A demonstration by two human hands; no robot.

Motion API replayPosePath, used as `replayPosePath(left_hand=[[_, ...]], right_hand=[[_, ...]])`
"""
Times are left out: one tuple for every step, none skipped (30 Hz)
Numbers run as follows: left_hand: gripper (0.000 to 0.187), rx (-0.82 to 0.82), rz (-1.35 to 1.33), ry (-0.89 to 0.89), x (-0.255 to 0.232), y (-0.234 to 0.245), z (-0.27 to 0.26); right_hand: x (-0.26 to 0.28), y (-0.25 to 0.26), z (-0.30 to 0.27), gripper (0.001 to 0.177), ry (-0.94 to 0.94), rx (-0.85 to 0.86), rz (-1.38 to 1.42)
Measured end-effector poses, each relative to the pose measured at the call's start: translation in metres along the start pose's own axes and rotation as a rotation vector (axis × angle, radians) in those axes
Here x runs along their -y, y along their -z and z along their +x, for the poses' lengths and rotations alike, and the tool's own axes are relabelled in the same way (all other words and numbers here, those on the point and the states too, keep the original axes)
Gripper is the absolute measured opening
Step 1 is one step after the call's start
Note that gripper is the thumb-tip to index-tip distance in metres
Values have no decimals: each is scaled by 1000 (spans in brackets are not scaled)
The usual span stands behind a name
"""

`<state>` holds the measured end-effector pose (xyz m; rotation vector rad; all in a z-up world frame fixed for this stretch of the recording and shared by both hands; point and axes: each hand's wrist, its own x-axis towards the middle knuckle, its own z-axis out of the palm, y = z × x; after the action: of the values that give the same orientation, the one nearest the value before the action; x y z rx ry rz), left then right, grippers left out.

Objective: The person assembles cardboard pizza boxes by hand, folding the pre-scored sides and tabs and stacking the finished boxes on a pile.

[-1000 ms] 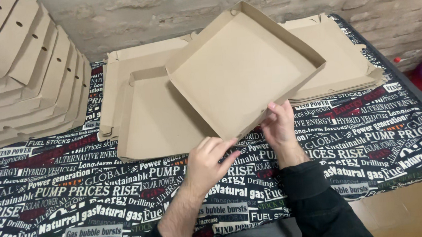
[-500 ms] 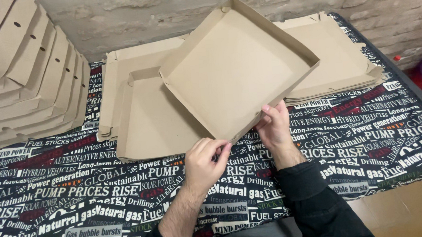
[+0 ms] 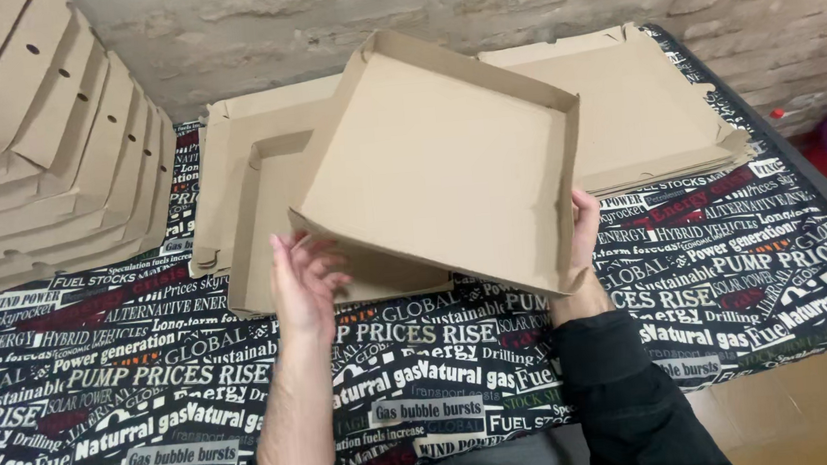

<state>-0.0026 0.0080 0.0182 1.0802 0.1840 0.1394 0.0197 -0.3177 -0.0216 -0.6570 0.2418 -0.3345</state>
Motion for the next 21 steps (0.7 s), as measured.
replayPosePath(left_hand=[[66,0,0,-2,7,9,8],[90,-26,-77,67,14,18,15],[124,-52,-153,139,21,26,23],[124,-50,-153,139,44,44,38],[95,-69,-165,111,67,62,53],[66,-89,-178,83,91,81,68],[66,-89,-178,83,64,55,48],[50,-102,-191,78,37,30,29],[34,-117,-202,74,10,5,10],[34,-119,-202,74,11,7,10],[33,-119,-203,69,11,7,11],[31,-118,-205,64,11,8,12],[31,-118,-205,65,18,15,18],[30,-94,-190,25,26,22,25],[29,-72,-175,-15,33,29,32],[29,-72,-175,-15,39,34,36],[28,-63,-177,-31,44,39,40],[28,-55,-179,-47,50,43,44],[28,-54,-179,-46,51,44,44],[28,-58,-189,-62,52,44,45],[29,-64,-199,-78,52,45,44]], right_hand=[[1,0,0,51,0,2,1],[2,1,-1,51,3,-1,4],[3,2,-2,50,6,-6,7],[4,1,-2,50,8,-7,7],[5,0,-1,50,11,-11,10],[6,-1,-1,50,15,-16,12],[7,0,-1,50,14,-15,12],[7,0,-2,50,16,-19,14],[7,1,-3,50,16,-23,17],[7,0,-3,50,14,-23,16],[7,0,-3,50,17,-28,19],[8,-1,-3,49,19,-32,22],[8,0,-4,49,20,-33,22],[9,0,-4,49,22,-38,25],[9,0,-5,49,24,-43,28],[9,0,-6,49,24,-43,28],[9,0,-7,49,26,-48,31],[9,0,-8,49,28,-53,33],[10,0,-7,49,29,-54,34],[10,-1,-7,48,31,-59,36],[11,-1,-7,48,32,-64,39]])
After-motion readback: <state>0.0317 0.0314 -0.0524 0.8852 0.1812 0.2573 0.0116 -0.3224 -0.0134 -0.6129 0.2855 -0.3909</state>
